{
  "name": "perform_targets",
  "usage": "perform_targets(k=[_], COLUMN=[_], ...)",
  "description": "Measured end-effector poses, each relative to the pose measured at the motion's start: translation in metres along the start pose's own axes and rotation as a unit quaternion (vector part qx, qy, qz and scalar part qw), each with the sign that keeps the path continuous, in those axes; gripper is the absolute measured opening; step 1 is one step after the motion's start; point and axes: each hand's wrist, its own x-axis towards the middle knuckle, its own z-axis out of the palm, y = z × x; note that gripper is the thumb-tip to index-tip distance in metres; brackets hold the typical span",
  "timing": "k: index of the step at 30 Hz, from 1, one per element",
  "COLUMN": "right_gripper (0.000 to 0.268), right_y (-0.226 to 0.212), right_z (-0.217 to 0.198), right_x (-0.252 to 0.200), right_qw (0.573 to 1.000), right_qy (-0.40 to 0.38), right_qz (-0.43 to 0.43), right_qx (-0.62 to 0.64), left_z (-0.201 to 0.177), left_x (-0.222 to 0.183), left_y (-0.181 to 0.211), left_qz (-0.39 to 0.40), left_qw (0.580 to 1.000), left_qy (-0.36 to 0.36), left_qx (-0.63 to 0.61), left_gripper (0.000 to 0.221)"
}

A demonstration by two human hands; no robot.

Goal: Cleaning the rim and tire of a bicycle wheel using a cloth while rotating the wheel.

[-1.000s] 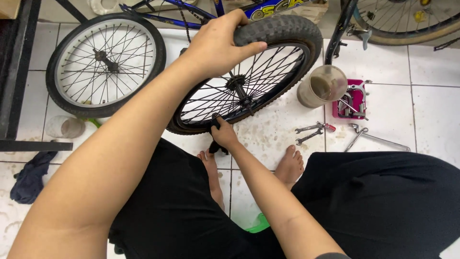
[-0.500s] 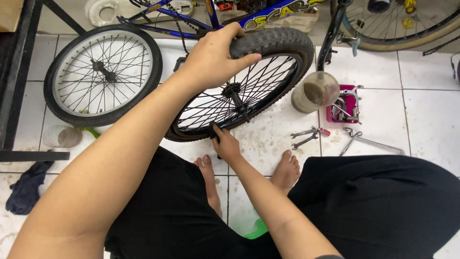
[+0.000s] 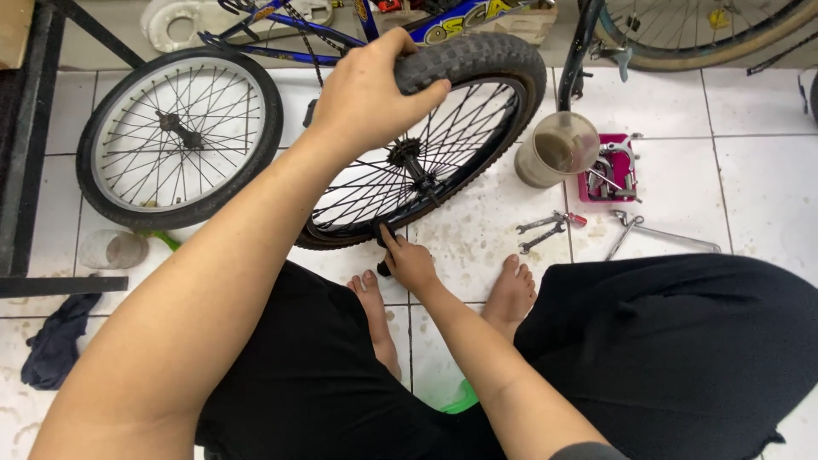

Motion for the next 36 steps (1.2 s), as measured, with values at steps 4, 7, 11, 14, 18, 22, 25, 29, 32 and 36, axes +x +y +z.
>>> perform_targets(k=[4, 7, 11, 14, 18, 22, 25, 29, 32, 36], right_gripper=[0.071, 0.06, 0.054, 0.064, 0.071, 0.069, 0.061, 0.053, 0.06, 0.063], right_y=[-0.003, -0.014, -0.025, -0.016, -0.004, -0.009, -0.02, -0.014, -0.003, 0.028], right_z=[0.004, -0.013, -0.031, -0.006, 0.003, 0.002, -0.008, -0.015, -0.02, 0.002], right_x=[0.02, 0.04, 0.056, 0.034, 0.002, 0.019, 0.045, 0.049, 0.019, -0.023], right_qw=[1.0, 0.995, 0.98, 0.994, 0.999, 0.998, 0.987, 0.979, 0.987, 0.996], right_qy=[-0.003, -0.051, -0.145, -0.083, 0.021, 0.018, -0.086, -0.111, -0.053, 0.055], right_qz=[0.025, 0.084, 0.124, 0.074, 0.019, 0.048, 0.134, 0.147, 0.093, 0.053], right_qx=[-0.013, 0.034, 0.059, 0.008, 0.016, -0.045, 0.009, 0.089, 0.122, 0.037], left_z=[0.003, 0.004, 0.004, 0.001, -0.001, 0.0, -0.003, -0.004, -0.004, 0.0], left_x=[0.001, -0.005, -0.009, -0.009, -0.006, -0.004, -0.005, -0.007, -0.007, -0.001], left_y=[0.001, 0.011, 0.013, 0.012, 0.009, 0.01, 0.01, 0.009, 0.005, -0.005], left_qz=[-0.035, -0.039, 0.007, 0.037, 0.055, 0.025, 0.035, 0.052, 0.082, 0.12], left_qw=[0.999, 0.999, 0.999, 0.999, 0.998, 0.999, 0.999, 0.998, 0.996, 0.989], left_qy=[-0.016, -0.032, -0.009, -0.006, -0.004, -0.029, -0.033, -0.025, -0.002, 0.018], left_qx=[0.001, -0.006, 0.031, 0.038, 0.02, 0.019, 0.014, 0.031, 0.047, 0.081], left_gripper=[0.048, 0.05, 0.045, 0.043, 0.044, 0.043, 0.044, 0.042, 0.04, 0.04])
